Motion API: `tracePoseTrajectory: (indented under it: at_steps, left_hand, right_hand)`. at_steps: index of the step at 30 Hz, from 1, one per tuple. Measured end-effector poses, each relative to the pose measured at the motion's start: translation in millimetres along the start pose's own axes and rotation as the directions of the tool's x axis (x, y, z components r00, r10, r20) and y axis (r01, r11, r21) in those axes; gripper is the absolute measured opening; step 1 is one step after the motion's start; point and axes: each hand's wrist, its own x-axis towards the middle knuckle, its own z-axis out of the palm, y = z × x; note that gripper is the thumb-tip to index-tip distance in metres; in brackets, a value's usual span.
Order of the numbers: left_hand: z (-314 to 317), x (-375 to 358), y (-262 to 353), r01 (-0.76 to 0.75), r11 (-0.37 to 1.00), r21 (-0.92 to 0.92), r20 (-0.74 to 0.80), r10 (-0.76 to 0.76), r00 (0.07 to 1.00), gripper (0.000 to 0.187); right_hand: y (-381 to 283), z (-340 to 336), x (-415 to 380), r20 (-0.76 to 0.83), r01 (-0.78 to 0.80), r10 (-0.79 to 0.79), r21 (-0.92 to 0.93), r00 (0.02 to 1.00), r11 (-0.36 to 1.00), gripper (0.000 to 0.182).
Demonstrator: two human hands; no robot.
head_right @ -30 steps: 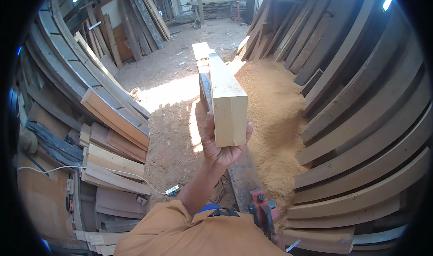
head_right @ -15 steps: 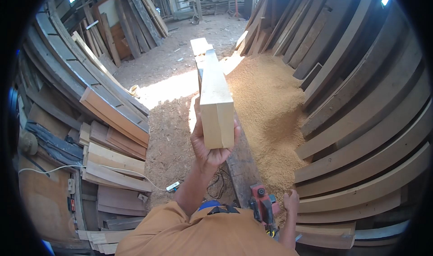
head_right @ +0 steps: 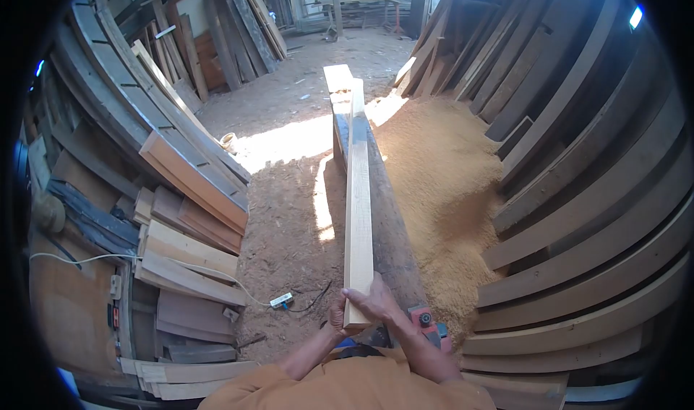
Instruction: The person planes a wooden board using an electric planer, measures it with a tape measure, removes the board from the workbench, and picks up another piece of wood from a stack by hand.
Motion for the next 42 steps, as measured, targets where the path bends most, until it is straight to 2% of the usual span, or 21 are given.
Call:
tracePoseTrajectory:
  at_steps: [1, 4, 5, 7, 12, 14, 16, 19, 22, 23, 24, 25, 28, 31, 32, 35, 36, 37, 39, 41, 42]
  left_hand:
    - [-17, 1, -1, 0.012, 1.0, 0.006, -0.013, -0.012, 1.0, 0.08]
    - [-41, 4, -6, 0.041, 0.999, 0.018, -0.022, -0.04, 0.999, 0.082]
    - [-47, 5, -9, 0.049, 0.999, 0.018, -0.021, -0.049, 0.999, 0.083]
    - [-60, 12, -13, 0.076, 0.99, 0.122, -0.075, -0.067, 0.995, 0.082]
    - [-130, 42, -30, 0.149, 0.864, 0.481, -0.146, -0.088, 0.985, 0.081]
    - [-125, 46, -33, 0.171, 0.84, 0.515, -0.198, -0.078, 0.977, 0.08]
    - [-117, 39, -34, 0.181, 0.841, 0.509, -0.248, -0.058, 0.967, 0.079]
    - [-108, 48, -27, 0.263, 0.741, 0.618, -0.406, 0.014, 0.914, 0.081]
    - [-126, 89, -9, 0.076, 0.403, 0.912, -0.245, 0.388, 0.888, 0.09]
    - [-120, 92, -4, 0.129, 0.263, 0.956, -0.234, 0.425, 0.875, 0.095]
    - [-75, 91, 11, 0.181, 0.117, 0.976, -0.215, 0.46, 0.861, 0.1]
    - [-43, 93, 23, 0.234, -0.031, 0.972, -0.189, 0.493, 0.849, 0.105]
    - [-38, 118, 26, 0.402, -0.299, 0.865, -0.135, 0.634, 0.761, 0.102]
    - [-37, 114, 46, 0.516, -0.321, 0.794, -0.222, 0.638, 0.738, 0.091]
    - [-44, 107, 54, 0.471, -0.342, 0.813, -0.158, 0.65, 0.744, 0.083]
    - [-23, 82, 89, 0.549, -0.351, 0.759, -0.286, 0.579, 0.764, 0.082]
    - [-51, 85, 98, 0.538, -0.423, 0.729, -0.191, 0.629, 0.753, 0.084]
    - [-44, 80, 108, 0.59, -0.423, 0.687, -0.254, 0.622, 0.741, 0.084]
    - [-28, 71, 134, 0.688, -0.425, 0.589, -0.38, 0.605, 0.7, 0.086]
    - [-31, 65, 156, 0.699, -0.425, 0.575, -0.377, 0.621, 0.687, 0.085]
    - [-35, 63, 168, 0.702, -0.431, 0.567, -0.374, 0.624, 0.686, 0.085]
  right_hand:
    - [1, 6, 1, 0.003, -0.09, 0.09, -0.021, 0.996, 0.996, 0.084]
    - [-18, 12, -11, -0.076, -0.214, 0.202, -0.228, 0.976, 0.95, 0.095]
    - [-8, 15, -8, -0.076, -0.214, 0.202, -0.217, 0.976, 0.952, 0.096]
    - [24, 21, 2, -0.076, -0.216, 0.205, -0.194, 0.976, 0.957, 0.096]
    - [84, 27, 10, -0.129, -0.349, 0.325, -0.369, 0.937, 0.861, 0.099]
    - [127, 38, 20, -0.144, -0.383, 0.355, -0.377, 0.924, 0.843, 0.096]
    - [123, 43, 20, -0.14, -0.431, 0.414, -0.434, 0.9, 0.791, 0.093]
    - [123, 49, 23, -0.098, -0.471, 0.488, -0.482, 0.867, 0.739, 0.091]
    - [126, 57, 28, -0.055, -0.457, 0.496, -0.488, 0.866, 0.744, 0.09]
    - [126, 58, 29, -0.047, -0.447, 0.489, -0.49, 0.871, 0.749, 0.09]
    - [135, 62, 32, -0.029, -0.443, 0.488, -0.47, 0.872, 0.764, 0.087]
    - [149, 68, 35, -0.011, -0.438, 0.485, -0.449, 0.874, 0.779, 0.084]
    - [137, 77, 36, 0.051, -0.339, 0.391, -0.404, 0.919, 0.849, 0.075]
    - [144, 99, 50, 0.124, -0.218, 0.291, -0.412, 0.949, 0.885, 0.063]
    - [152, 107, 53, 0.151, -0.182, 0.265, -0.419, 0.952, 0.89, 0.059]
    - [142, 99, 70, 0.335, -0.05, 0.121, -0.212, 0.935, 0.976, 0.06]
    - [110, 82, 62, 0.336, 0.0, 0.04, -0.118, 0.941, 0.993, 0.061]
    - [113, 78, 70, 0.333, 0.007, 0.055, -0.18, 0.941, 0.984, 0.06]
    - [123, 66, 71, 0.179, -0.098, 0.137, -0.213, 0.974, 0.972, 0.058]
    - [150, 55, 72, -0.013, -0.115, 0.116, -0.244, 0.993, 0.963, 0.057]
    - [161, 46, 76, -0.021, -0.195, 0.197, -0.266, 0.98, 0.944, 0.054]
